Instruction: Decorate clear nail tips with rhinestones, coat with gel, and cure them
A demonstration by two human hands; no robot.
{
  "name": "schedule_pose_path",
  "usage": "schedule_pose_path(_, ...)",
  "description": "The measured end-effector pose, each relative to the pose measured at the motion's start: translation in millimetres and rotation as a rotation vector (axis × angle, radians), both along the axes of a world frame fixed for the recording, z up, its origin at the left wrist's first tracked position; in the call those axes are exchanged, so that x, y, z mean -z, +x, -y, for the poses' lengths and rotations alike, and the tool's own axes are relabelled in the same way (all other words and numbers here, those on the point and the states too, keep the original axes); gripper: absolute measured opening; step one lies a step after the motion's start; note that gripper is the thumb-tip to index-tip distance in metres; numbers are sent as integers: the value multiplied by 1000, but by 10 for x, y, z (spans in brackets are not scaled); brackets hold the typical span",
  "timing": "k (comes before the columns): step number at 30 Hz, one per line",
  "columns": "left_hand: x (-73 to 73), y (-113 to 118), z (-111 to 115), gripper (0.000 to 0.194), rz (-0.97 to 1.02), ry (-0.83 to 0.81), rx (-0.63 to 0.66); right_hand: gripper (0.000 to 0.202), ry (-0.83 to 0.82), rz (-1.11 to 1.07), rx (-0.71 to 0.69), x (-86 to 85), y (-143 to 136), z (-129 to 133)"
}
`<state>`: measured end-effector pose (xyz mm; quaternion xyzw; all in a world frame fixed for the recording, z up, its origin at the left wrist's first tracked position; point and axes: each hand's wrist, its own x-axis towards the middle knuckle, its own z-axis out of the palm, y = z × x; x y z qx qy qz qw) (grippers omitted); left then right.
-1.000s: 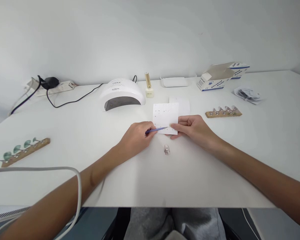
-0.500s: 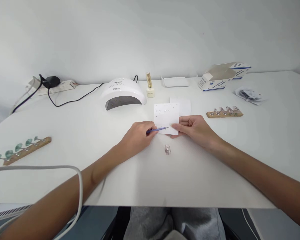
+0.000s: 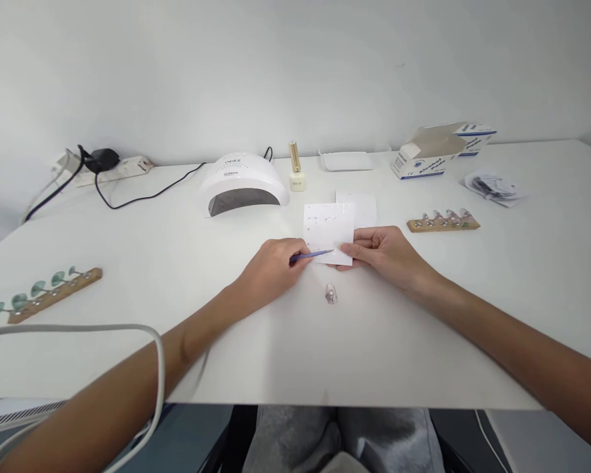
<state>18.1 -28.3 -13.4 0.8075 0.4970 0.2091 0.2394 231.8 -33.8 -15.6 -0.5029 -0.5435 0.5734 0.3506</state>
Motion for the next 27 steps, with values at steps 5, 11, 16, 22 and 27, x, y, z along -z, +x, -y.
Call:
schedule_pose_path(5, 16, -3, -3, 20, -1, 25, 13, 15, -3, -10, -1, 9, 8, -7)
schedule_pose_path(11, 24, -9, -11, 19, -9, 63, 22, 17, 13, -27, -13, 33, 14, -6)
schedule_pose_path(16, 23, -8, -13, 18, -9, 48, 25, 19, 11, -53, -17, 44, 12, -19)
schedule_pose_path(22, 3, 21, 30, 21, -15, 17, 30, 15, 12, -7, -8, -17, -30, 4)
schedule_pose_path(27, 6, 14, 25, 19, -15, 8, 37, 18, -15, -11, 7, -32, -31, 15)
